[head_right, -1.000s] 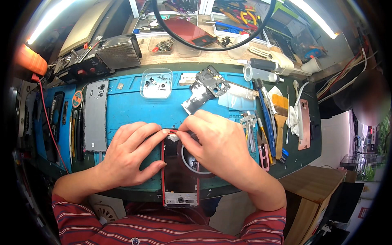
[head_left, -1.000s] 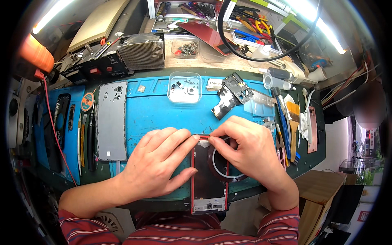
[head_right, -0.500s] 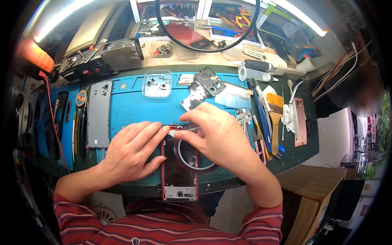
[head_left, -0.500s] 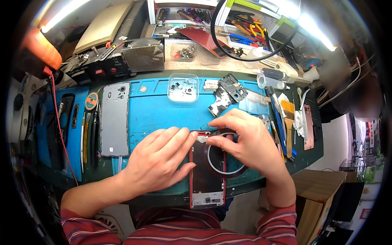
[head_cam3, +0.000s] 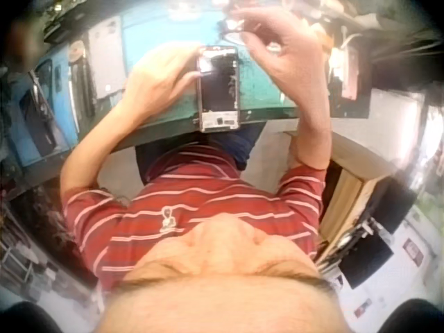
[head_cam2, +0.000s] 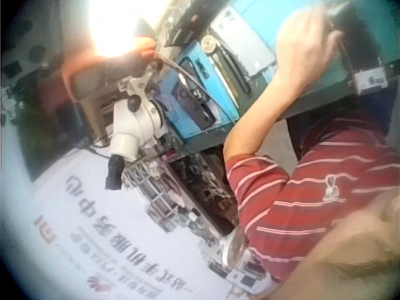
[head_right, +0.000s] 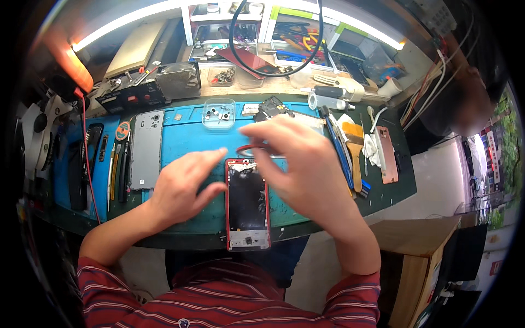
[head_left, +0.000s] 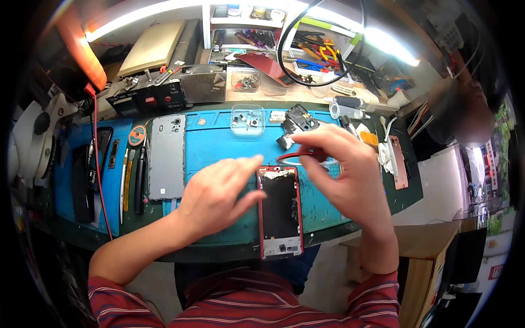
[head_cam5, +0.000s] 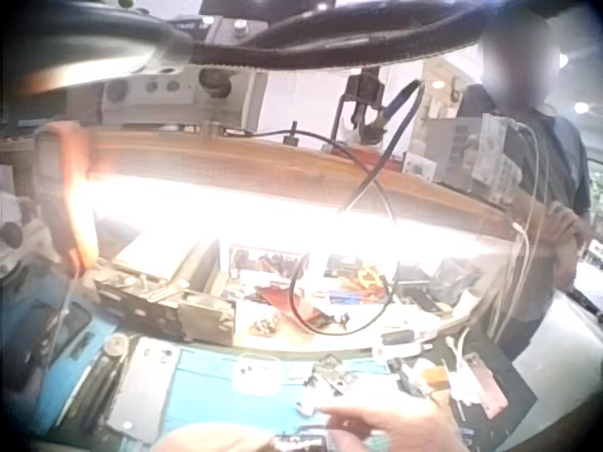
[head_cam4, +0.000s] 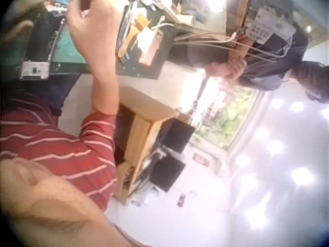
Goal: The person applies adhesive tape around the perimeter of a disassembled smartphone frame. They use tweezers to adjust small internal components and press the tape into place. The phone remains open on the workbench throughout the clip.
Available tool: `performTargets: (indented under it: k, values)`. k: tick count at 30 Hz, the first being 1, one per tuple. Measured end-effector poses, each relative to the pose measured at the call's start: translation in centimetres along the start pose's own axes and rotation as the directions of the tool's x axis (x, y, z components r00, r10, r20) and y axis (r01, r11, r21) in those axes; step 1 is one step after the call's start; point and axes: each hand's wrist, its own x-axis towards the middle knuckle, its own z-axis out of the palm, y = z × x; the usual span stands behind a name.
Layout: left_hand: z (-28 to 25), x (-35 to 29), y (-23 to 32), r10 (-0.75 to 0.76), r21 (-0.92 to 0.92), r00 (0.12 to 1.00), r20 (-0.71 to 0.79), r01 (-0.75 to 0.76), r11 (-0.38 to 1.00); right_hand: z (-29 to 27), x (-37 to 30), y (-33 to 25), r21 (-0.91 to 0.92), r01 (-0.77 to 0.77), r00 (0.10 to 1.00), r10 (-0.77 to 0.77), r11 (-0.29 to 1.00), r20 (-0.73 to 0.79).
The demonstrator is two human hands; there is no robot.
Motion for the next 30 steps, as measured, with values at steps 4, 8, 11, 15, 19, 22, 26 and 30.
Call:
performTargets:
  k: [4,8,11,15,19,22,26,30]
  values:
    - [0.0,1.9,-1.0,-0.05,-0.278,0.998,-0.037,0.037,0.96,2.1,0.4,-0.4,-0.268,0.3,0.954,-0.29,0.916,0.077]
    - [0.9,1.8,-1.7,-0.351,-0.666,0.936,0.027,0.278,0.693,2.6,-2.6,-2.6,-0.491,0.135,0.96,-0.237,0.86,-0.151]
    - [0.7,1.4,-2.2,-0.433,-0.753,0.889,0.15,0.387,0.532,4.6,-9.2,-5.5,-0.542,-0.075,0.997,0.057,0.837,-0.051]
    - [1.2,1.9,-2.0,-0.422,-0.779,0.875,0.24,0.432,0.454,8.6,-12.9,-5.7,-0.567,-0.185,0.974,0.227,0.803,0.004]
    - [1.0,0.9,-2.2,-0.476,-0.816,0.857,0.197,0.412,0.405,7.2,-12.5,-4.2,-0.404,-0.139,0.988,0.156,0.904,0.009]
    - [0.8,0.8,-1.4,-0.49,-0.844,0.85,0.194,0.399,0.358,3.8,-12.1,-1.2,-0.27,-0.069,0.991,0.097,0.96,0.093]
    - [1.0,0.4,-0.7,-0.478,-0.843,0.861,0.171,0.379,0.381,0.5,-12.0,1.1,-0.082,-0.135,0.988,0.14,0.987,0.061]
    - [0.9,0.0,-1.3,-0.497,-0.839,0.861,0.108,0.347,0.419,-2.4,-12.5,3.2,-0.605,-0.368,0.916,0.163,0.706,-0.367]
